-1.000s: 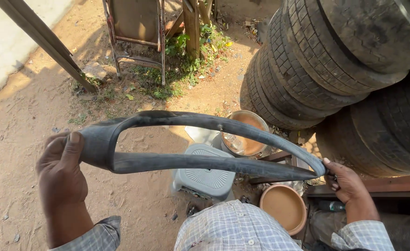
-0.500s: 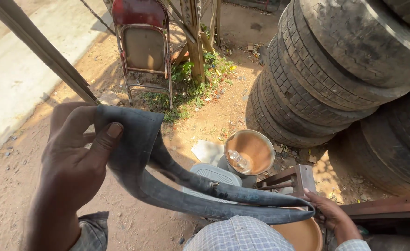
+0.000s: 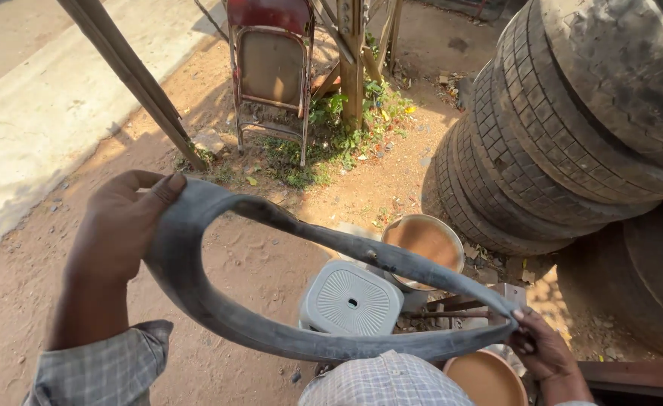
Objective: Inspecting and preparing a motorcycle tire inner tube for patching.
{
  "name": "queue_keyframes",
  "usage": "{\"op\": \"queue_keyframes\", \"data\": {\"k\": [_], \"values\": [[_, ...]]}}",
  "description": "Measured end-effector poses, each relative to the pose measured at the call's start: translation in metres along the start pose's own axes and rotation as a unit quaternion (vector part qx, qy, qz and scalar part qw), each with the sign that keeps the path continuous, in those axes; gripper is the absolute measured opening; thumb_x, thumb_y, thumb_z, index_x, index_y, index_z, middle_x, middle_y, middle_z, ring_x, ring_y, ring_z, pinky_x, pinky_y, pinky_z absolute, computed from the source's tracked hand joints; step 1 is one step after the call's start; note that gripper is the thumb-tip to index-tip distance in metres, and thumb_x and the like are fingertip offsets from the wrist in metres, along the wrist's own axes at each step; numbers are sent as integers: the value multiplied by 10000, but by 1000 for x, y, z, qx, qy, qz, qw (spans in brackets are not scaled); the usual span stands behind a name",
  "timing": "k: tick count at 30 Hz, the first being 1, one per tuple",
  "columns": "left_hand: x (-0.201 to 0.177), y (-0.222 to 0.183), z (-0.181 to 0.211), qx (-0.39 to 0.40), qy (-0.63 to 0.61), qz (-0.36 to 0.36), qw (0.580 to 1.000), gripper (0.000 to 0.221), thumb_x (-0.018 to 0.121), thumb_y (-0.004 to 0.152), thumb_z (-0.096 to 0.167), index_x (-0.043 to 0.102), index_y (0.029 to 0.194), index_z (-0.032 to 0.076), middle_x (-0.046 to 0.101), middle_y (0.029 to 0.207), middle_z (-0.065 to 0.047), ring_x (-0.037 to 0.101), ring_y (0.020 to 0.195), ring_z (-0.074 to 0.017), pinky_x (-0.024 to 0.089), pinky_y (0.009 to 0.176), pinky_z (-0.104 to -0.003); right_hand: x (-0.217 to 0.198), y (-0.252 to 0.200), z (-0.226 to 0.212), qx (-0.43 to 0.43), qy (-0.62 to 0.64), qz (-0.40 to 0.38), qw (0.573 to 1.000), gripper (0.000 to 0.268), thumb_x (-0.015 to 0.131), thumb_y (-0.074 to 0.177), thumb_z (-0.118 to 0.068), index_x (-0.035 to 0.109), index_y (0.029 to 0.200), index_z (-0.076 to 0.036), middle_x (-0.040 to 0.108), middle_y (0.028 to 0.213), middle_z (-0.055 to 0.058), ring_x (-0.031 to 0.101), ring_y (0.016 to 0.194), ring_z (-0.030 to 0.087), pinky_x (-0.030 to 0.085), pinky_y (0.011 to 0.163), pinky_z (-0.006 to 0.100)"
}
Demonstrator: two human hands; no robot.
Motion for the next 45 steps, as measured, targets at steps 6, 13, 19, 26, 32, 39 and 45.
{"op": "queue_keyframes", "data": {"k": [6,13,19,26,32,39,45], "values": [[-46,3,-41,71,-200,-51,976,599,764,923,222,496,1404,-13,696,1145,-184,700,1049,-247,567,911,-355,50,-38,-82,-181,108,26,977,128,679,956,-179,665,1074,-131,557,756,-64,397,522,17,358,527,194],[30,7,-205,-117,-141,-65,981,578,675,893,-2,517,1448,-28,778,972,-195,688,951,-228,495,973,-394,41,-42,-97,-254,192,-55,946,107,667,922,-75,621,1010,-114,617,871,0,471,612,76,443,663,242],[9,10,-130,107,-373,32,921,546,608,1001,-17,425,1515,-23,720,1037,-140,690,965,-207,548,903,-345,-2,-11,-64,-168,73,68,981,69,668,893,-138,624,941,-117,531,717,-28,422,530,42,345,501,208],[21,-78,50,332,-223,100,911,586,609,1062,-38,325,1574,-33,697,1053,-188,728,991,-229,544,1066,-359,-6,6,-16,-26,27,89,995,133,664,924,-181,568,886,-97,518,649,-1,363,454,61,313,444,240],[29,-75,101,460,-128,85,874,590,624,1121,-48,262,1588,-42,673,1121,-182,723,919,-214,552,969,-317,-12,40,39,114,-9,-43,993,130,664,862,-138,598,933,-51,493,604,32,356,433,95,288,413,257],[60,-70,157,574,-69,63,813,384,621,1156,-29,351,1430,-13,647,1089,-146,655,829,-191,515,771,-283,114,42,-9,-1,-304,13,953,511,704,895,-361,637,1297,-53,692,1196,93,566,920,165,375,652,315],[79,-84,198,643,-7,67,763,76,608,1170,14,535,1155,1,624,929,-88,564,740,-144,419,677,-250,327,-25,-67,-190,-473,-172,843,812,796,762,-479,532,1462,-164,598,1500,69,559,1384,258,441,1144,450]]}}
Point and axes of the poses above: each hand's wrist, its own y-axis towards the middle knuckle, its own x-axis out of the palm, z = x × y, the point moved 2 cm from there along y, towards the middle knuckle
